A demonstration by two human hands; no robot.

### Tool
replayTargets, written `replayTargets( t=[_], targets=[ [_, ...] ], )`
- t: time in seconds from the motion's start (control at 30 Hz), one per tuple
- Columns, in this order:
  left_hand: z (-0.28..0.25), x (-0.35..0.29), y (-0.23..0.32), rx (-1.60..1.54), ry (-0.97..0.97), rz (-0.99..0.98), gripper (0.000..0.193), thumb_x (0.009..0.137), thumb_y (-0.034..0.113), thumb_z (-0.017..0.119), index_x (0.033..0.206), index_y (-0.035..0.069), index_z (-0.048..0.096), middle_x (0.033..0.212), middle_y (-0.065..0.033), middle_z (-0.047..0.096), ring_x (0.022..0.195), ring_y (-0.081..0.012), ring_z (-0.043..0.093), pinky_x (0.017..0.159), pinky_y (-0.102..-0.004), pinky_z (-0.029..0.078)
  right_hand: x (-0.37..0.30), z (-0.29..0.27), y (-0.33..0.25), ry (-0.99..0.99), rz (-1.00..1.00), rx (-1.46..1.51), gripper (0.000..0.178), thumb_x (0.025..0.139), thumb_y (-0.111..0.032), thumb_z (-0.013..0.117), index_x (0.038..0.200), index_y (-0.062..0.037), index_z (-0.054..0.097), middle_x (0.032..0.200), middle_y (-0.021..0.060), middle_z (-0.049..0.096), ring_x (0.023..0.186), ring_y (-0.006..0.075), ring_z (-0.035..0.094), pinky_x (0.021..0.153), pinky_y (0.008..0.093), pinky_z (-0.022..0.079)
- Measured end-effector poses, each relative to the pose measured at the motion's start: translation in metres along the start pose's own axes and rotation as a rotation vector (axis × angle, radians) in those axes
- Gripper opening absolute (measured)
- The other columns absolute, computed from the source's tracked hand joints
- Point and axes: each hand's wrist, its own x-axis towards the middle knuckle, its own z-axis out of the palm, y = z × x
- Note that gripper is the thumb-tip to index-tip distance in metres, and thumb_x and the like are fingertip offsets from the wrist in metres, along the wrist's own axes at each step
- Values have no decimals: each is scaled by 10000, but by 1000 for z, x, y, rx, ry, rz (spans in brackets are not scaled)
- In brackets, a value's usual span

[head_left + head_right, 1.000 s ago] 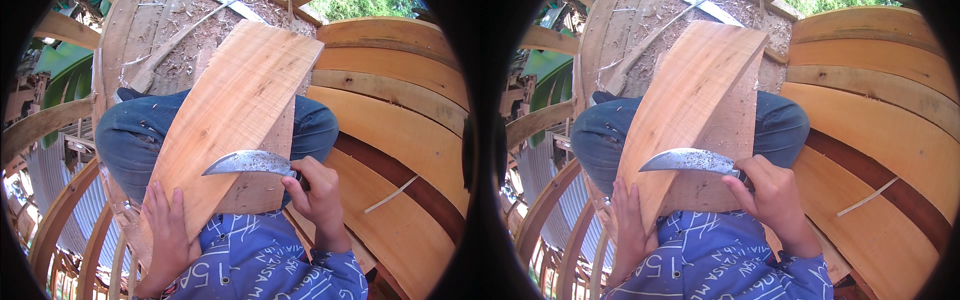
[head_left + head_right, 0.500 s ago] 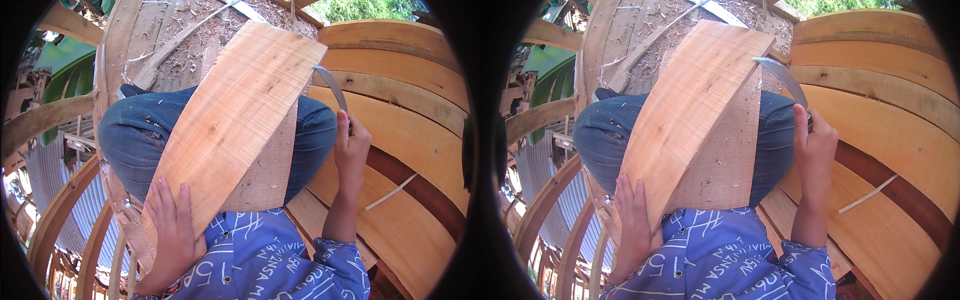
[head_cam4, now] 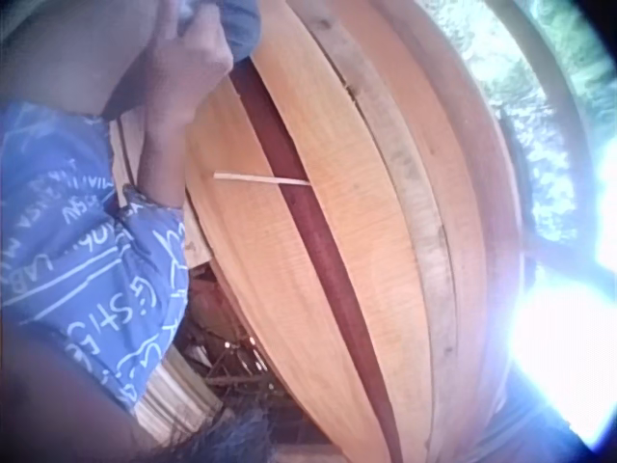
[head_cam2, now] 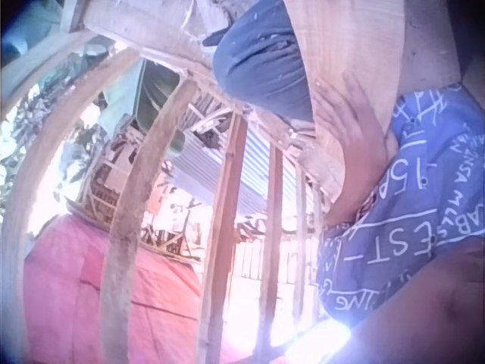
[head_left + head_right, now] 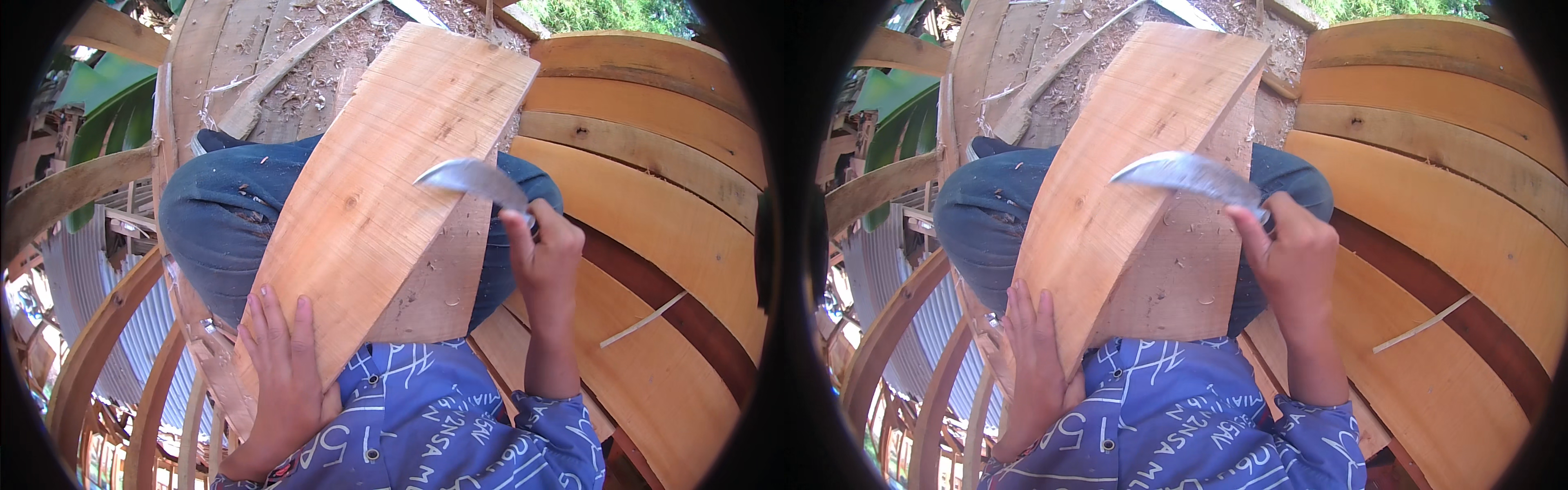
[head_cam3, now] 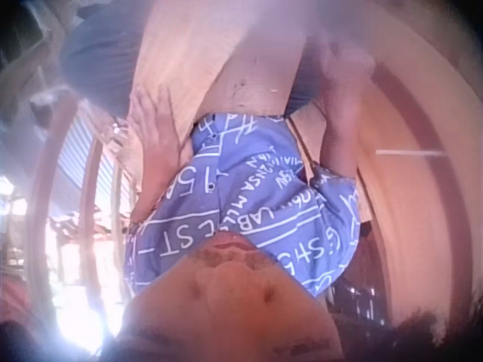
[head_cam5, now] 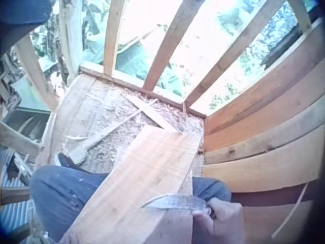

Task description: The person sits cross-legged on a wooden floor and uses a curved knife to shave and smooth a rectangular wooden plank. They hold the plank with their left hand and repeatedly scrape the surface with the knife in their right hand, removing thin shavings of wood.

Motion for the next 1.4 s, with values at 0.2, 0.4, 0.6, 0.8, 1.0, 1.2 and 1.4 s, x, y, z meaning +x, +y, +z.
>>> replayTargets(
  t=[0.2,0.4,0.6,0.8,1.0,1.2,1.4],
  targets=[
    [2,-4,-7,-2,1,4,911,683,168,618,1469,-28,201,1482,-402,69,1380,-581,53,1023,-729,65,34,-16,58,115,388,14,517,952,-371,574,630,27,501,512,66,316,515,132,281,442,352,269],
    [2,-1,-6,9,-17,8,944,655,157,630,1471,-24,192,1482,-404,66,1375,-590,44,1024,-728,74,-27,-8,-27,-199,-34,133,456,774,-429,752,666,-38,544,523,112,494,453,276,527,441,353,411],
    [1,1,-2,18,-13,-2,948,643,148,616,1470,-32,190,1482,-403,69,1378,-587,38,1023,-729,72,-8,2,-8,-85,-42,11,538,765,-501,726,598,-46,492,486,103,448,432,279,494,418,355,379],
    [1,0,-2,13,-1,2,922,660,153,600,1468,-37,199,1479,-406,85,1378,-585,54,1022,-731,67,19,4,26,44,216,45,536,861,-457,661,633,14,544,471,113,424,413,232,430,423,363,336],
    [4,-1,-7,9,16,10,913,662,152,601,1462,-42,206,1477,-409,83,1374,-591,59,1015,-738,67,10,-21,40,55,237,168,508,897,-404,641,641,25,548,470,104,395,416,156,377,415,345,298],
    [2,0,-1,25,-4,3,933,644,139,612,1460,-47,202,1472,-415,79,1370,-597,56,1011,-742,73,1,-5,-8,-116,7,10,507,784,-460,733,614,-25,536,506,131,473,435,307,487,424,371,378],
    [1,3,2,30,-8,-6,926,649,138,615,1460,-46,206,1467,-422,82,1368,-601,57,1008,-745,66,31,-5,15,-3,132,-42,573,850,-506,648,646,24,568,481,151,464,430,338,450,447,407,373]
  ],
)
